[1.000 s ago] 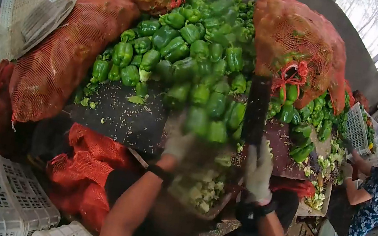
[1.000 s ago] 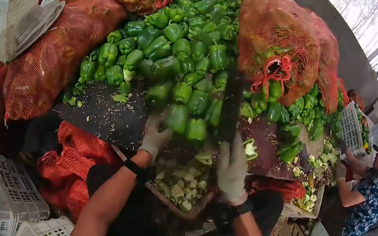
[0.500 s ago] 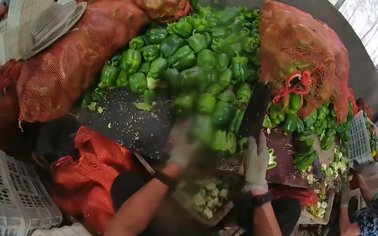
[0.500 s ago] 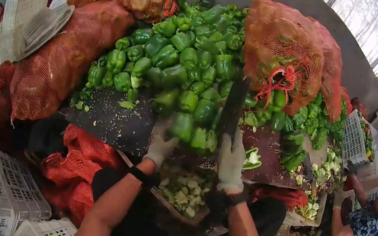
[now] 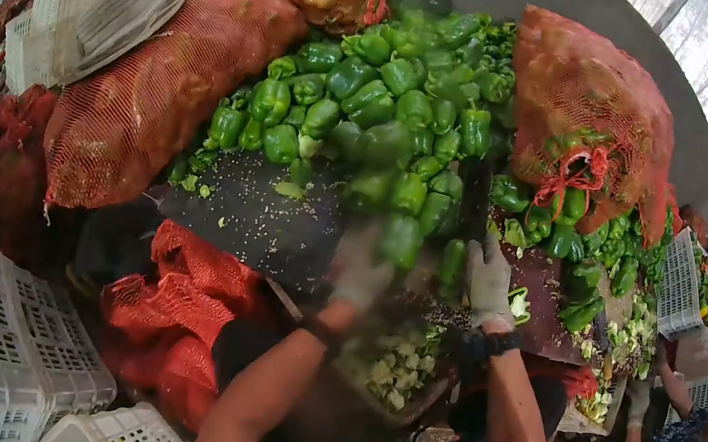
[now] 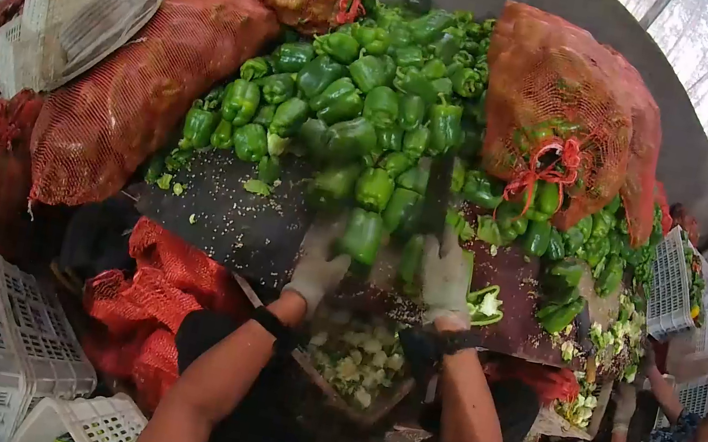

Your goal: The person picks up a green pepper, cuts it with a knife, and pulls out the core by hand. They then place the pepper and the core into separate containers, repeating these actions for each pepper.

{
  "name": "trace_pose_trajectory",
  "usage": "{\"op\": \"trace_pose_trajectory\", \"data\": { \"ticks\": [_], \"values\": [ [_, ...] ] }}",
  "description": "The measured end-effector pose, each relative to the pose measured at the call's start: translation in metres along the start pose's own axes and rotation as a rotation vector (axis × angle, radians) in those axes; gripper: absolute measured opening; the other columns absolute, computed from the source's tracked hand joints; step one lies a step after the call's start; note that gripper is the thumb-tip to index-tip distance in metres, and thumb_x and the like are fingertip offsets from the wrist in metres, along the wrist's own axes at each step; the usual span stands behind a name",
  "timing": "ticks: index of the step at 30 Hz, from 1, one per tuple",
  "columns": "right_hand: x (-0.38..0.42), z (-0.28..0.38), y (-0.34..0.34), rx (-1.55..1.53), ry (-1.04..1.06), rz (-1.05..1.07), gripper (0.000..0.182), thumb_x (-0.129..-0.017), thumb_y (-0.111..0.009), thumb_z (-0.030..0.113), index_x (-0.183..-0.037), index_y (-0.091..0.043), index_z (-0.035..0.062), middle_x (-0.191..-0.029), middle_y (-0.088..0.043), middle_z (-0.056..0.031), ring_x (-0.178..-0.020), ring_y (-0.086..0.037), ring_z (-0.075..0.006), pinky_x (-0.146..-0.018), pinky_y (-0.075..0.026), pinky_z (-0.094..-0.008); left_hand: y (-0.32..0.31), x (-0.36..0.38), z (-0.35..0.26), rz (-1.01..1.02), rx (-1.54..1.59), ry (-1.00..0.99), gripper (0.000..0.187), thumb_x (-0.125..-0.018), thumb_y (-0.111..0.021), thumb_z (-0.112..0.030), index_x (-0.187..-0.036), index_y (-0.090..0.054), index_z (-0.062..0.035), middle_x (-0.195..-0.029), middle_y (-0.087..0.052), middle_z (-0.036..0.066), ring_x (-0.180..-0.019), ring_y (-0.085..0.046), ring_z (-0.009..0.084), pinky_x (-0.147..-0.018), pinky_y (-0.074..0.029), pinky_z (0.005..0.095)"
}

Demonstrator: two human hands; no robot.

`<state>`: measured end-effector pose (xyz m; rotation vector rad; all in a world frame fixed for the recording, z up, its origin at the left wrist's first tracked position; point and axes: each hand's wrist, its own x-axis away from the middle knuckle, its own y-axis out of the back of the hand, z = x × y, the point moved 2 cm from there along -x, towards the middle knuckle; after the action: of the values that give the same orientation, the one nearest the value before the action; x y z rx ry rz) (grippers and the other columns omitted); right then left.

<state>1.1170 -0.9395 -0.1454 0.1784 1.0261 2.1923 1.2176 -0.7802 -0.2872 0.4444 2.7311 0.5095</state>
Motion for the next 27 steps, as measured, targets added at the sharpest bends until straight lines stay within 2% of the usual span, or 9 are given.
{"op": "trace_pose_trajectory", "data": {
  "ticks": [2, 5, 7, 9, 14, 19, 20, 23, 27],
  "values": [
    [-0.006, -0.014, -0.001, 0.005, 0.074, -0.055, 0.042, -0.092, -0.05, 0.028, -0.125, -0.054, 0.0009, -0.1, -0.065, -0.0261, -0.093, -0.063, -0.0384, -0.083, -0.047, -0.0438, 0.007, -0.001, -0.008, -0.01, 0.022, -0.045, 0.065, -0.076, -0.062, -0.021, -0.139, -0.047, -0.009, -0.134, -0.049, 0.023, -0.126, -0.043, 0.0412, -0.109, -0.032, 0.0472],
    [0.01, 0.001, 0.01, -0.082, -0.063, 0.054, 0.045, -0.093, -0.05, 0.028, -0.13, -0.052, 0.0026, -0.101, -0.066, -0.0236, -0.091, -0.064, -0.0364, -0.083, -0.047, -0.0427, -0.017, 0.001, 0.02, -0.107, -0.144, -0.101, 0.063, -0.076, -0.062, -0.018, -0.137, -0.049, -0.0091, -0.134, -0.049, 0.024, -0.127, -0.043, 0.0414, -0.108, -0.034, 0.0467],
    [0.023, 0.006, 0.009, -0.073, -0.03, 0.014, 0.046, -0.093, -0.052, 0.027, -0.132, -0.051, 0.0031, -0.101, -0.067, -0.0212, -0.089, -0.065, -0.032, -0.083, -0.048, -0.0392, 0.004, 0.008, -0.009, 0.193, -0.08, 0.184, 0.062, -0.08, -0.059, -0.025, -0.139, -0.046, -0.0117, -0.137, -0.048, 0.023, -0.128, -0.045, 0.0378, -0.106, -0.037, 0.0427],
    [0.021, -0.004, 0.005, -0.094, 0.011, -0.008, 0.047, -0.093, -0.053, 0.026, -0.133, -0.05, 0.0023, -0.102, -0.067, -0.02, -0.088, -0.065, -0.0297, -0.082, -0.049, -0.0374, 0.015, 0.007, -0.021, 0.315, -0.065, 0.286, 0.059, -0.083, -0.058, -0.028, -0.139, -0.046, -0.0123, -0.136, -0.05, 0.022, -0.125, -0.049, 0.0365, -0.102, -0.04, 0.0412],
    [0.041, 0.019, 0.017, -0.358, -0.017, -0.017, 0.046, -0.095, -0.053, 0.021, -0.135, -0.048, 0.0002, -0.111, -0.065, -0.0191, -0.095, -0.064, -0.0252, -0.084, -0.048, -0.0349, 0.005, 0.002, 0.002, -0.038, -0.047, 0.021, 0.048, -0.087, -0.058, -0.026, -0.131, -0.053, -0.0088, -0.121, -0.061, 0.021, -0.109, -0.061, 0.0347, -0.092, -0.047, 0.0389],
    [0.075, 0.018, -0.013, -0.174, 0.207, -0.025, 0.046, -0.096, -0.052, 0.021, -0.137, -0.047, 0.0017, -0.118, -0.061, -0.0209, -0.104, -0.06, -0.0328, -0.091, -0.046, -0.0378, 0.02, -0.004, -0.003, -0.029, 0.176, 0.235, 0.044, -0.088, -0.062, -0.027, -0.126, -0.056, -0.0048, -0.112, -0.066, 0.016, -0.101, -0.064, 0.0243, -0.087, -0.048, 0.0334],
    [0.075, -0.003, -0.033, 0.162, 0.269, 0.047, 0.048, -0.096, -0.051, 0.024, -0.137, -0.046, 0.0022, -0.117, -0.061, -0.0248, -0.107, -0.059, -0.0404, -0.094, -0.045, -0.0442, 0.025, -0.002, -0.009, -0.028, 0.161, 0.297, 0.044, -0.089, -0.062, -0.027, -0.126, -0.057, -0.004, -0.11, -0.067, 0.015, -0.1, -0.064, 0.0221, -0.086, -0.049, 0.0325],
    [0.073, -0.036, -0.056, 0.242, 0.289, 0.289, 0.05, -0.095, -0.051, 0.028, -0.137, -0.045, 0.0019, -0.116, -0.06, -0.0284, -0.109, -0.055, -0.0453, -0.095, -0.043, -0.0483, 0.03, 0.0, -0.01, -0.001, 0.315, 0.374, 0.044, -0.088, -0.062, -0.028, -0.125, -0.058, -0.0031, -0.109, -0.068, 0.015, -0.101, -0.064, 0.0228, -0.085, -0.049, 0.0333],
    [0.067, -0.003, -0.026, 0.06, 0.04, 0.299, 0.051, -0.093, -0.054, 0.028, -0.135, -0.047, 0.0008, -0.112, -0.061, -0.0295, -0.107, -0.057, -0.0454, -0.09, -0.047, -0.0455, 0.049, -0.001, -0.012, 0.019, 0.278, 0.424, 0.045, -0.087, -0.061, -0.028, -0.125, -0.058, -0.0033, -0.111, -0.068, 0.017, -0.105, -0.064, 0.0266, -0.087, -0.049, 0.0361]
  ]
}}
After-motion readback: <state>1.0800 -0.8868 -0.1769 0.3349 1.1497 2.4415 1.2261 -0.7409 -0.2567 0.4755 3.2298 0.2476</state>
